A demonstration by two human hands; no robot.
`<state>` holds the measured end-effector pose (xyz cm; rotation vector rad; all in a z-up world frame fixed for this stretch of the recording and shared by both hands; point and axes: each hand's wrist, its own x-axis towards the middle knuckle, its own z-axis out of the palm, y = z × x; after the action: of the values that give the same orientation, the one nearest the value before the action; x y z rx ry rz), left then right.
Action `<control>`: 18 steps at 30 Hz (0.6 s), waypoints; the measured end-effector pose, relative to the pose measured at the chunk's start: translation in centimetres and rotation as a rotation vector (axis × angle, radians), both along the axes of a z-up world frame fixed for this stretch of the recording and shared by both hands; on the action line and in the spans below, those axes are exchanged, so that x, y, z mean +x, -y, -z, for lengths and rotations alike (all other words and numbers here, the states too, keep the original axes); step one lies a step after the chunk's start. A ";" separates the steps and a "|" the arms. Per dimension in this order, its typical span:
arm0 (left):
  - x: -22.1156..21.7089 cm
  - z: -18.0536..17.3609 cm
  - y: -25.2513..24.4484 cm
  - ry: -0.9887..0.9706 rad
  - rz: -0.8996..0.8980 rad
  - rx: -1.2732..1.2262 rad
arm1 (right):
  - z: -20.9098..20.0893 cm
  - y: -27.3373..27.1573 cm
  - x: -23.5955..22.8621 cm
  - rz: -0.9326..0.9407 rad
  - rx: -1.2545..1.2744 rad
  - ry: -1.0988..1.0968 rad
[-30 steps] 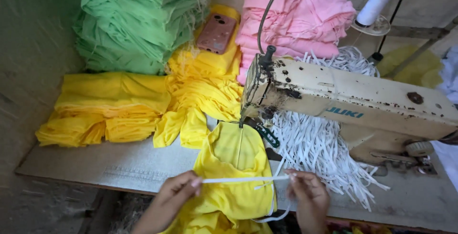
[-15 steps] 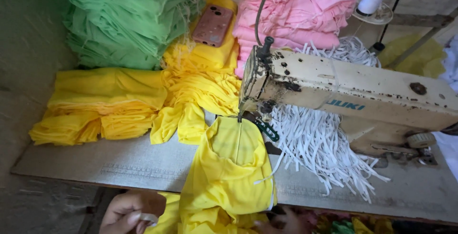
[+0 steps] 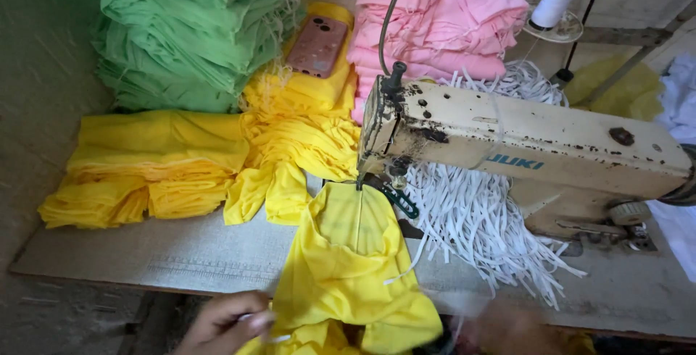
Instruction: Organizing and preparing yellow fabric pieces and white elastic strips on a sewing machine table.
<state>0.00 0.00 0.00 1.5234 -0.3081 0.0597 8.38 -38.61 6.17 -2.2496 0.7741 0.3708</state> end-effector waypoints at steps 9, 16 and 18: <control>2.4 -7.2 6.9 0.048 0.216 0.310 | 6.3 -2.0 1.4 -0.517 0.102 0.750; 3.7 -8.0 6.4 0.135 0.228 0.540 | 10.5 -6.2 -2.4 -0.365 0.529 0.652; 3.4 -7.9 4.6 0.027 0.171 0.496 | 9.3 -3.3 -0.3 -0.368 0.543 0.301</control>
<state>3.42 -4.57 7.94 1.9804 -0.5002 -0.1419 8.05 -35.30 -3.14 -1.8563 0.0770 0.3508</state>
